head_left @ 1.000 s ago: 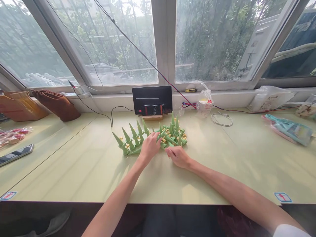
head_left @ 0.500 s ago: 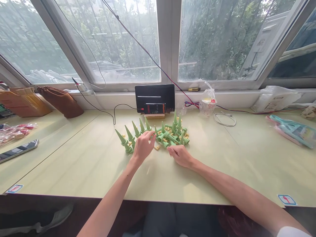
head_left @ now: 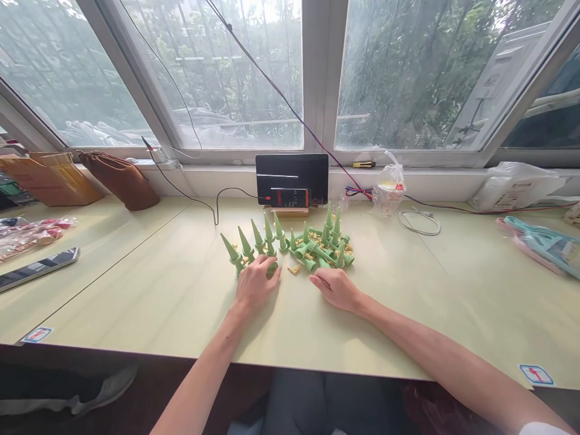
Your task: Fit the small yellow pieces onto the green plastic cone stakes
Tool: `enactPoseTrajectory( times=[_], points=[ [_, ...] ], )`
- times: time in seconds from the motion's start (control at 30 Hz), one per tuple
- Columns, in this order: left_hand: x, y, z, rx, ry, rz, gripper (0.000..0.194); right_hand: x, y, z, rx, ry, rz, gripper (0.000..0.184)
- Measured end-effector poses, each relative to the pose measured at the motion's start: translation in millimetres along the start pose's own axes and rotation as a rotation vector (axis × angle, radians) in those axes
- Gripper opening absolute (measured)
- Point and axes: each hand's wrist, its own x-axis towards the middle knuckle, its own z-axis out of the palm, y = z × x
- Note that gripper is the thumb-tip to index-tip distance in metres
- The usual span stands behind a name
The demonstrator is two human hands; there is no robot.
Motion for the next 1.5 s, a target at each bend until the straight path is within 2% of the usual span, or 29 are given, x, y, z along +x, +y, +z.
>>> enactPoseTrajectory(
  times=[0.2,0.4,0.5,0.6,0.67,0.77,0.93,1.07,1.33,1.5],
  points=[
    [0,0,-2.5,-0.007,-0.084,0.016,0.029,-5,-6,2,-0.219,-0.039,-0.173,0.029],
    [-2,0,-2.3,-0.06,-0.138,0.042,0.03,-7,-4,3,-0.259,-0.062,-0.202,0.026],
    [-1,1,-3.1,-0.107,-0.121,0.04,0.029,-7,-3,2,-0.261,-0.066,-0.196,0.025],
    [0,3,-5.1,-0.207,-0.056,0.036,0.027,-7,-5,1,-0.262,-0.068,-0.197,0.025],
    [2,5,-6.9,-0.294,-0.005,0.002,0.027,-6,-6,1,-0.26,-0.067,-0.193,0.024],
    [4,6,-9.5,-0.485,0.022,-0.119,0.029,-7,-6,0,-0.261,-0.071,-0.189,0.023],
    [8,7,-11.7,-0.931,-0.079,-0.342,0.036,-8,-5,2,-0.316,-0.09,-0.206,0.023],
    [9,8,-8.5,-1.172,-0.177,-0.406,0.043,-6,-11,3,-0.406,-0.107,-0.178,0.024],
    [8,14,-1.9,-1.23,-0.2,-0.474,0.044,17,-28,9,-0.449,-0.146,-0.072,0.018],
    [7,14,1.2,-1.236,-0.187,-0.461,0.038,34,-33,17,-0.476,-0.162,-0.016,0.017]
  ],
)
